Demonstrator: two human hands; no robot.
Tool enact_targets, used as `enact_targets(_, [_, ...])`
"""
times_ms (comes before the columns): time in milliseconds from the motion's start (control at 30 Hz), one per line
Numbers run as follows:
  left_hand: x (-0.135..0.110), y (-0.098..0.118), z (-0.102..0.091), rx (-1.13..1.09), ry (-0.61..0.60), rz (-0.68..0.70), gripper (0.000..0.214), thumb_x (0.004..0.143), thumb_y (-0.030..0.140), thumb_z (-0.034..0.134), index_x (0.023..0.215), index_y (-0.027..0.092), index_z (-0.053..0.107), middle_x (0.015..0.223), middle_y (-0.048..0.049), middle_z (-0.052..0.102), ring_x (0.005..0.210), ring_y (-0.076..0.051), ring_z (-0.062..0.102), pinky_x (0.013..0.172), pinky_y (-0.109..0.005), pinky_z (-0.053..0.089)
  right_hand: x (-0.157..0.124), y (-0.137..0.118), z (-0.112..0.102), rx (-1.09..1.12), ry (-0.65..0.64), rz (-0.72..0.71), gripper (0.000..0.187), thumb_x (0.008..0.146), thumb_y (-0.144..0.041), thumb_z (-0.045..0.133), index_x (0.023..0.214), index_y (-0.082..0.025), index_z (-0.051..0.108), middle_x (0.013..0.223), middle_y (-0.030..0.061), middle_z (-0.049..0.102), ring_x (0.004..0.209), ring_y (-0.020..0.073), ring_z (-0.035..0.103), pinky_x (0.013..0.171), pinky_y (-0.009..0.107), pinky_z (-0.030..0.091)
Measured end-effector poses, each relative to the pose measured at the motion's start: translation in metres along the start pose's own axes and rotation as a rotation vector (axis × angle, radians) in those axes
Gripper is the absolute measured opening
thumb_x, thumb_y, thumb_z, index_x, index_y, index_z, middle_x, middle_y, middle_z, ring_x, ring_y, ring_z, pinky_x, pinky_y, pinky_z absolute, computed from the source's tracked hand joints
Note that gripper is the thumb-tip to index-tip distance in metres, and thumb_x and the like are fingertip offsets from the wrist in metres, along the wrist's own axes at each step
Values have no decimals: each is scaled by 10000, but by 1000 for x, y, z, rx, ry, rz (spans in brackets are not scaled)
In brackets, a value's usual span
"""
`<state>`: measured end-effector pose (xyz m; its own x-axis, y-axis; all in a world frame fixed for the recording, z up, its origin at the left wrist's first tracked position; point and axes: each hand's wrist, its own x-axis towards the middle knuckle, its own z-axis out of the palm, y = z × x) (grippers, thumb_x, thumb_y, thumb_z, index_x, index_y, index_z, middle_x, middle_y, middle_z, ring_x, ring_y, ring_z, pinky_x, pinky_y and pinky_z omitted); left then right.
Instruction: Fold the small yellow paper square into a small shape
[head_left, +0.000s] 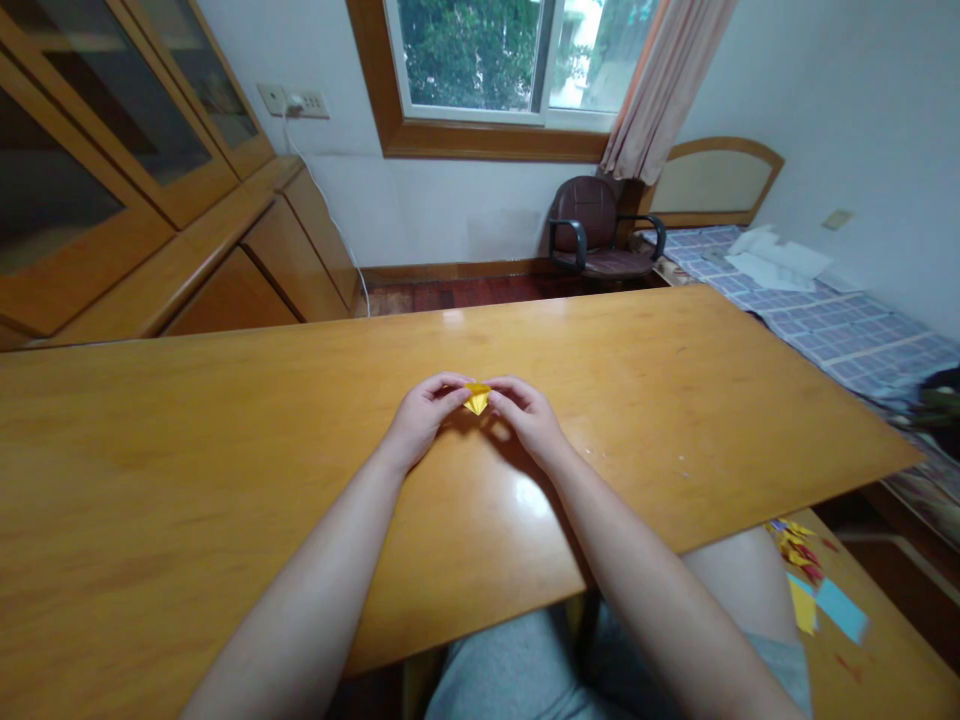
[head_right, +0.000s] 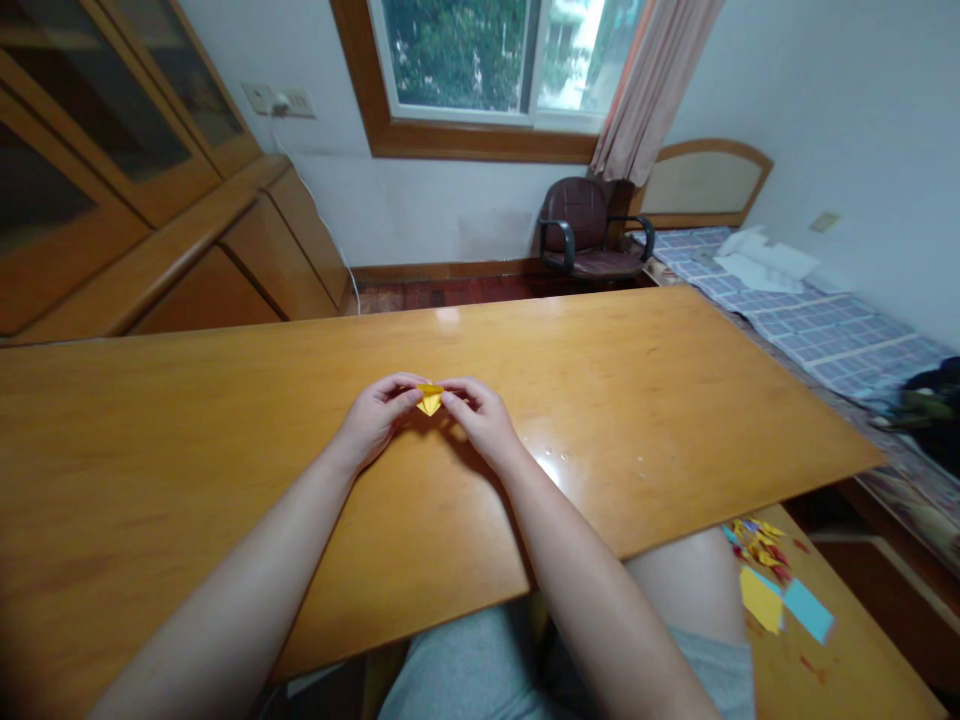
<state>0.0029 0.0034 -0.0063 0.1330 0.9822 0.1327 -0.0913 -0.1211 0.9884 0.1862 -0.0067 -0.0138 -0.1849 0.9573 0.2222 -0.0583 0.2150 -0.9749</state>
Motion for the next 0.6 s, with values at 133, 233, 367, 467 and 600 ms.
enact_targets(133, [0, -2, -1, -10, -3, 7, 224, 718, 368, 772, 851, 196, 717, 939, -39, 714, 881, -183, 643, 849, -324, 513, 1, 0, 0, -32, 3, -11, 235, 849, -388, 635, 988, -215, 710, 968, 49, 712, 864, 176, 653, 755, 289, 538])
enact_targets(233, [0, -3, 0, -6, -14, 8, 223, 716, 356, 774, 859, 194, 718, 956, -46, 714, 889, -187, 643, 851, -330, 510, 1, -2, 0, -33, 2, -20, 218, 825, -381, 666, 960, -217, 720, 938, 41, 703, 836, 166, 651, 766, 289, 533])
enact_targets(367, [0, -3, 0, -9, -34, 13, 215, 714, 349, 781, 855, 199, 721, 962, -41, 716, 899, -179, 645, 866, -328, 501, 1, -6, 2, -15, -2, -15, 208, 783, -365, 713, 921, -211, 727, 908, 32, 692, 791, 150, 641, 750, 275, 516])
enact_targets(467, [0, -3, 0, -7, -45, 22, 230, 710, 361, 786, 857, 196, 723, 955, -42, 710, 898, -180, 642, 861, -325, 500, 1, -8, 2, -2, 0, 3, 202, 772, -353, 724, 905, -200, 726, 881, 27, 688, 762, 139, 627, 727, 261, 499])
enact_targets(600, [0, -1, 1, 14, -38, 39, 241, 714, 377, 779, 848, 185, 720, 941, -53, 702, 903, -192, 633, 858, -331, 499, 1, -8, 3, 31, 3, 16, 196, 769, -329, 735, 911, -196, 723, 866, 22, 685, 766, 132, 618, 736, 256, 483])
